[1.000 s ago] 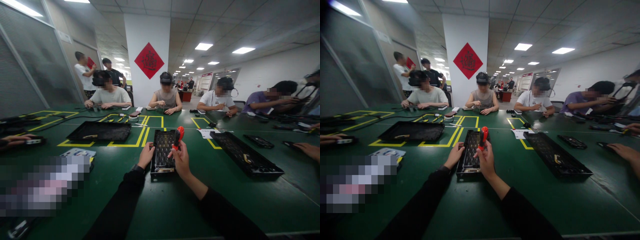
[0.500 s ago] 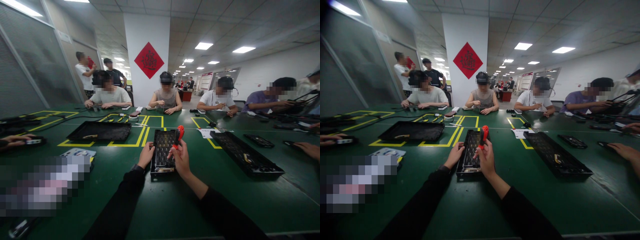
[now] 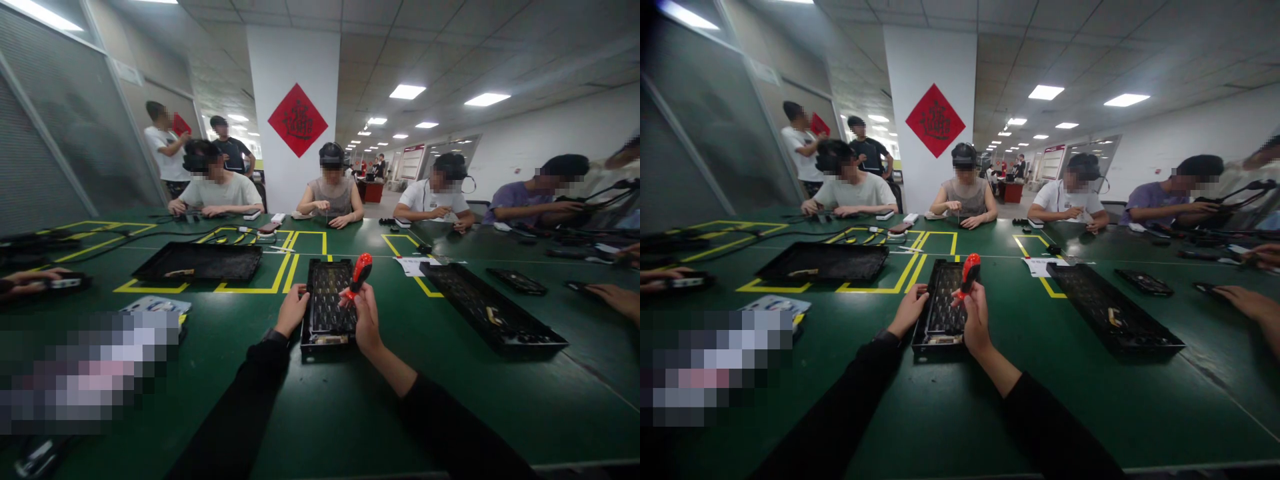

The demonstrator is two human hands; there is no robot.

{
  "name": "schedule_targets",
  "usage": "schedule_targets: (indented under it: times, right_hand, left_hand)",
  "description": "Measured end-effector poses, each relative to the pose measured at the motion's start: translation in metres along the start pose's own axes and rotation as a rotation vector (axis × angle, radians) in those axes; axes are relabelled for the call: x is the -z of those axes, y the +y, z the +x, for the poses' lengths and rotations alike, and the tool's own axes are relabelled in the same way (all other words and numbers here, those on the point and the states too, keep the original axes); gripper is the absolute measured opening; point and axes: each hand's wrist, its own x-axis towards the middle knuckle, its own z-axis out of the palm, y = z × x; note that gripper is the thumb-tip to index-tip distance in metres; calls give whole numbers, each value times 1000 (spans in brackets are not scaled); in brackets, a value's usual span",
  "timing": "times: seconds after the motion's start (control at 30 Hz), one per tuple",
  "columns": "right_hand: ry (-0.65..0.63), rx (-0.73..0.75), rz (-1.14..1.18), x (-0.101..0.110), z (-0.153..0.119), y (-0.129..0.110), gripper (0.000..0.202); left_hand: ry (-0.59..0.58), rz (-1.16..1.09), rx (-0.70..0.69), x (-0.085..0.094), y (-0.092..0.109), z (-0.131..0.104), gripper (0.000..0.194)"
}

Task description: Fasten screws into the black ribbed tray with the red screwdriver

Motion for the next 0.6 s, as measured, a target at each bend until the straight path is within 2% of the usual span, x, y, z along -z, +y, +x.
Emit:
schedule_targets:
  times: [0.2,0.37,0.6]
  right_hand:
    - [12,8,-40,0,1,6,17]
    - [58,19,-152,3,2,10,22]
    - [47,30,-71,1,3,6,26]
  left_hand:
    - [2,-7,-17,-2,-3,1,29]
    - [13,-2,-17,-2,-4,1,28]
    - [6,-9,-23,0,-3,0,28]
